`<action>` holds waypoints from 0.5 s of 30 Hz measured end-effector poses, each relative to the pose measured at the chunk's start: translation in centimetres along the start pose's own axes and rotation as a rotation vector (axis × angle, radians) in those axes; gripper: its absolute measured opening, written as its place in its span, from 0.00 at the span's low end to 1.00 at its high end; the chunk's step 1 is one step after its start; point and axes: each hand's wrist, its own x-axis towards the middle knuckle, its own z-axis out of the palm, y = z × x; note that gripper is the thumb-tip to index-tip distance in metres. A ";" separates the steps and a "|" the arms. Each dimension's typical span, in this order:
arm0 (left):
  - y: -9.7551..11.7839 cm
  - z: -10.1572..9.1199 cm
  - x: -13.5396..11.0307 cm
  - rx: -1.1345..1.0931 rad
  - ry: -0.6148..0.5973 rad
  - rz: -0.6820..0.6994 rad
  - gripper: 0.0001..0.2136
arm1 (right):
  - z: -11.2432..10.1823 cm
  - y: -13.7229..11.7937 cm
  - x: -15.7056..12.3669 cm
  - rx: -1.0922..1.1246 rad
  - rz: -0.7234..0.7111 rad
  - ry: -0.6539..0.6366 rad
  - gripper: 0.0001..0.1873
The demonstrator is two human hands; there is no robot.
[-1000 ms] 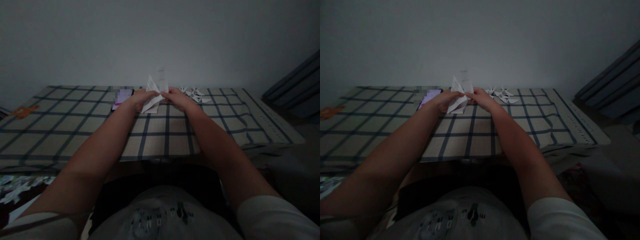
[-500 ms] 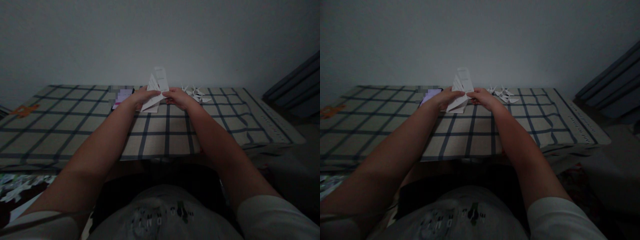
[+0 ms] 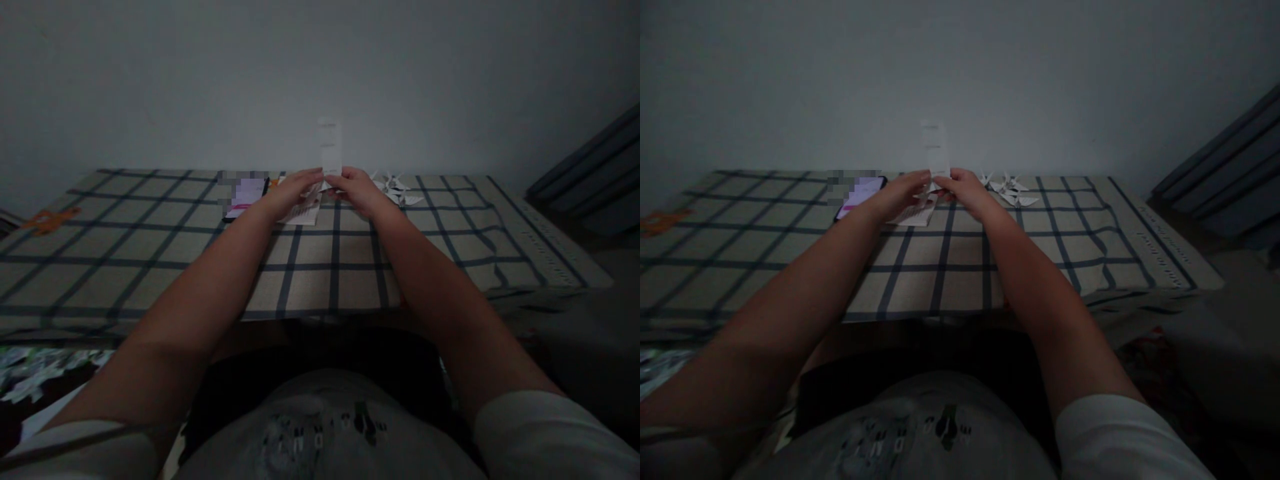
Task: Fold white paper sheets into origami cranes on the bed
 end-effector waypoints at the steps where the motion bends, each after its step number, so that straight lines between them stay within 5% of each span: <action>1: -0.1 0.0 0.1 -0.030 -0.031 0.008 0.23 | 0.1 -0.1 -0.1 0.005 -0.004 -0.004 0.14; 8: -0.6 -0.2 0.5 -0.126 -0.127 -0.056 0.12 | 0.1 0.1 0.2 0.045 -0.015 -0.021 0.13; 15: -1.5 -1.1 1.1 -0.071 -0.016 0.016 0.15 | -0.1 0.3 0.4 -0.026 -0.020 0.047 0.12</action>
